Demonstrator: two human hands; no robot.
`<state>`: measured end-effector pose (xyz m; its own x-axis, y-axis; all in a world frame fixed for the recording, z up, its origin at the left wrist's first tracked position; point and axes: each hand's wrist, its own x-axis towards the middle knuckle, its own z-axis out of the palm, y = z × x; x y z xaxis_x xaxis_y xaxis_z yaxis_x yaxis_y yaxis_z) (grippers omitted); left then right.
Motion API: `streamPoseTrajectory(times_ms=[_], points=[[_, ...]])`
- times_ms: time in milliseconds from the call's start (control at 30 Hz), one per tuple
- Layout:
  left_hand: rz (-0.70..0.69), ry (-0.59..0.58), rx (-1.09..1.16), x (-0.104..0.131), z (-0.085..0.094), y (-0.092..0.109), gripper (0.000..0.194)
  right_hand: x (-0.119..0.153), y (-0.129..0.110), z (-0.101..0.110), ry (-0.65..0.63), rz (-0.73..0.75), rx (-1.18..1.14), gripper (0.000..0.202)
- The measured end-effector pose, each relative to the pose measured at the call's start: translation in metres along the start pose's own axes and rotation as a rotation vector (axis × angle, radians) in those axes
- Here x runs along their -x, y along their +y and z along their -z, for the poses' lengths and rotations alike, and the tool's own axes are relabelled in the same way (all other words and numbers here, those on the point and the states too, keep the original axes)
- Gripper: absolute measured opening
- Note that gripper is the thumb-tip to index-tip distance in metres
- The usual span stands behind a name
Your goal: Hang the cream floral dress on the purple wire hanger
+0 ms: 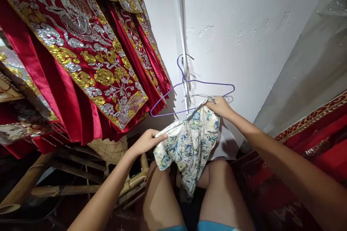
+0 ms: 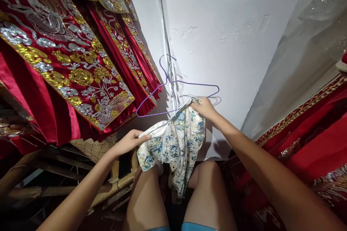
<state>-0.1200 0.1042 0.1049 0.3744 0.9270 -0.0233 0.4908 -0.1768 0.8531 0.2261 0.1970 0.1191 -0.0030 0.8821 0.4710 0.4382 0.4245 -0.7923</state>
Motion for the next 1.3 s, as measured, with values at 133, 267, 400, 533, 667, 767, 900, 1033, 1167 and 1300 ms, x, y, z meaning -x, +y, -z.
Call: streamPoseTrajectory(times_ms=[133, 267, 400, 533, 667, 767, 900, 1033, 1167, 1300], points=[[0.096, 0.372, -0.062, -0.008, 0.016, 0.003, 0.037, 0.008, -0.009, 0.005, -0.041, -0.012, 0.038, 0.036], [0.075, 0.528, -0.071, -0.010, 0.020, 0.017, 0.024, 0.013, -0.013, 0.005, 0.022, 0.005, 0.071, 0.032], [-0.109, 0.660, -0.078, -0.005, 0.020, 0.033, 0.023, 0.019, -0.016, 0.009, 0.071, 0.037, 0.084, 0.029], [-0.307, 0.707, 0.015, -0.015, 0.017, 0.052, 0.016, 0.029, -0.019, 0.003, 0.111, 0.005, 0.051, 0.030], [-0.471, 0.697, -0.103, -0.044, 0.011, 0.071, 0.025, 0.045, -0.028, -0.014, 0.060, -0.057, -0.064, 0.024], [-0.487, 0.699, -0.029, -0.062, 0.011, 0.077, 0.038, 0.056, -0.036, -0.013, -0.004, -0.012, -0.049, 0.019], [-0.481, 0.704, 0.035, -0.068, 0.017, 0.072, 0.038, 0.062, -0.033, 0.016, 0.184, 0.028, 0.036, 0.066], [-0.546, 0.694, -0.172, -0.066, 0.020, 0.068, 0.035, 0.047, -0.019, 0.050, 0.344, 0.024, 0.150, 0.071], [-0.579, 0.815, -0.374, -0.061, 0.023, 0.074, 0.029, 0.029, -0.022, 0.079, 0.196, 0.046, 0.097, 0.024], [-0.511, 0.977, -0.350, -0.055, 0.033, 0.081, 0.022, 0.020, -0.043, 0.103, -0.030, -0.109, -0.014, 0.022]])
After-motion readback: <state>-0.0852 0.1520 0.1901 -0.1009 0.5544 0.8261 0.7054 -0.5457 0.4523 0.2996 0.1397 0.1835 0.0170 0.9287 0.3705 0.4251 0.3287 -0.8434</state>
